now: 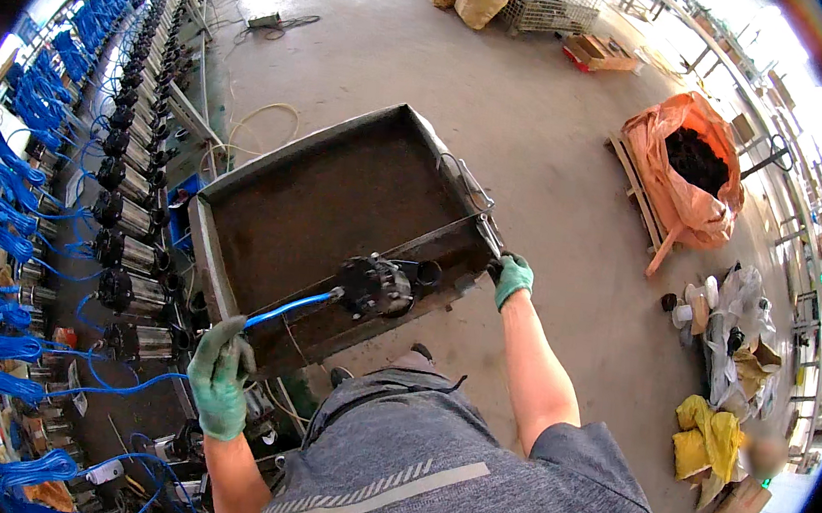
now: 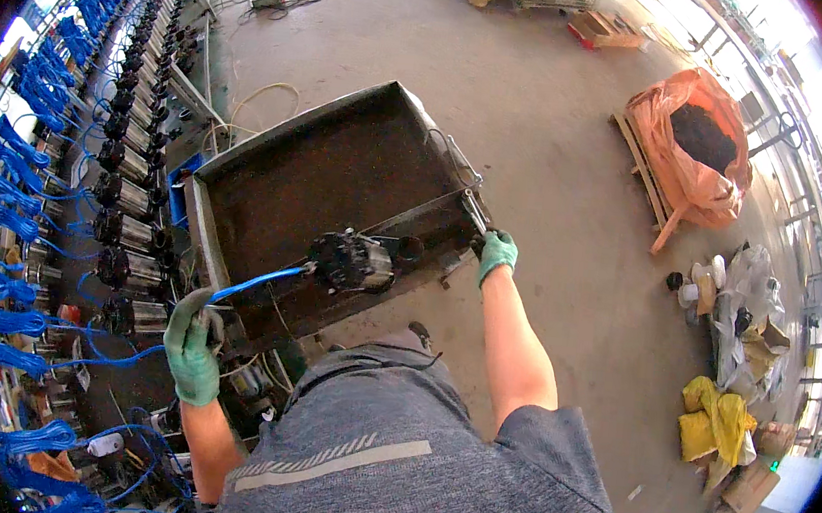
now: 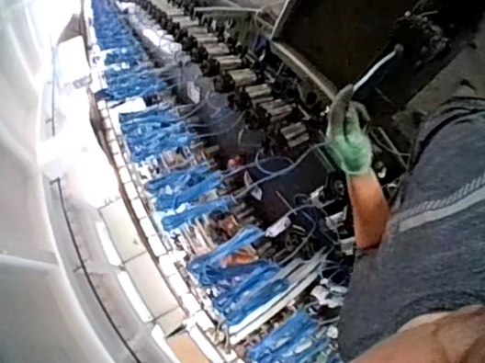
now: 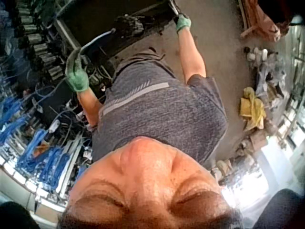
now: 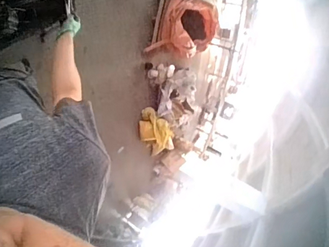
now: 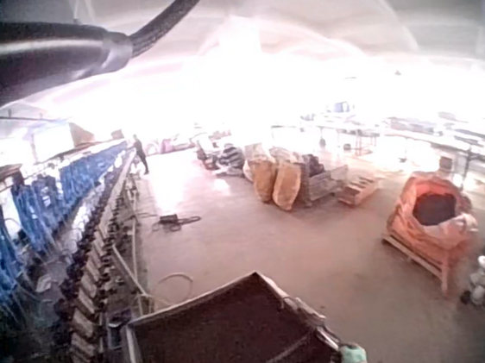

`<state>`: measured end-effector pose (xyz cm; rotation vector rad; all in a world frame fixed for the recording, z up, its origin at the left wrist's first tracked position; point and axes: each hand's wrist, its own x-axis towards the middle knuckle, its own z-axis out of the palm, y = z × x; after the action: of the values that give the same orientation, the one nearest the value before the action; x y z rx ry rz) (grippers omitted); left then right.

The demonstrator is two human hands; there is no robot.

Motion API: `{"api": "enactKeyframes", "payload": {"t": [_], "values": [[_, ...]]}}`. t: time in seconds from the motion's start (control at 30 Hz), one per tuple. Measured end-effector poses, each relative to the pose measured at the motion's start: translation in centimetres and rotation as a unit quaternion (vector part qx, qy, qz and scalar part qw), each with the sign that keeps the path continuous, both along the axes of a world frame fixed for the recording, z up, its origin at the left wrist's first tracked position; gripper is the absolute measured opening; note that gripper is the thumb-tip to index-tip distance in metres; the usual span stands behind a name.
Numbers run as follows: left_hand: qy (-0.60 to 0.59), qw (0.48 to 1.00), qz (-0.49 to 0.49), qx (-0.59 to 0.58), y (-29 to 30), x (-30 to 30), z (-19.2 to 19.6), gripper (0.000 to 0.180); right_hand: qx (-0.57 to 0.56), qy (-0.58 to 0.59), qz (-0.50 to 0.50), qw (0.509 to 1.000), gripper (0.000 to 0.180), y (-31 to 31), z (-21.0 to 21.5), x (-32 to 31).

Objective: The person repeatedly picks up cylindrical metal devices from a rack, connects a blue hose, and submerges them in a water-filled tray to test for leaks. After testing, the person removes the hose and returns the cylinder to the rack. This cycle is repeated for multiple units.

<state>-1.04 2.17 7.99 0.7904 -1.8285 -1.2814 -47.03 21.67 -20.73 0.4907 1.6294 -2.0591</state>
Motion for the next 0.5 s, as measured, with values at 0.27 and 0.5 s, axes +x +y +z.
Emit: {"api": "enactKeyframes", "payload": {"t": [0.27, 0.5], "values": [[-0.074, 0.989, -0.124, -0.008, 0.8, -4.1, -1.3, 0.03, 0.331, 0.184, 0.211, 0.901, 0.035, 0.7, -2.3, -1.2], [-0.081, 0.987, -0.132, -0.039, 1.3, -4.3, -0.7, 0.033, 0.459, 0.364, 0.27, 0.765, 0.039, 2.5, 1.9, 1.7]]}}
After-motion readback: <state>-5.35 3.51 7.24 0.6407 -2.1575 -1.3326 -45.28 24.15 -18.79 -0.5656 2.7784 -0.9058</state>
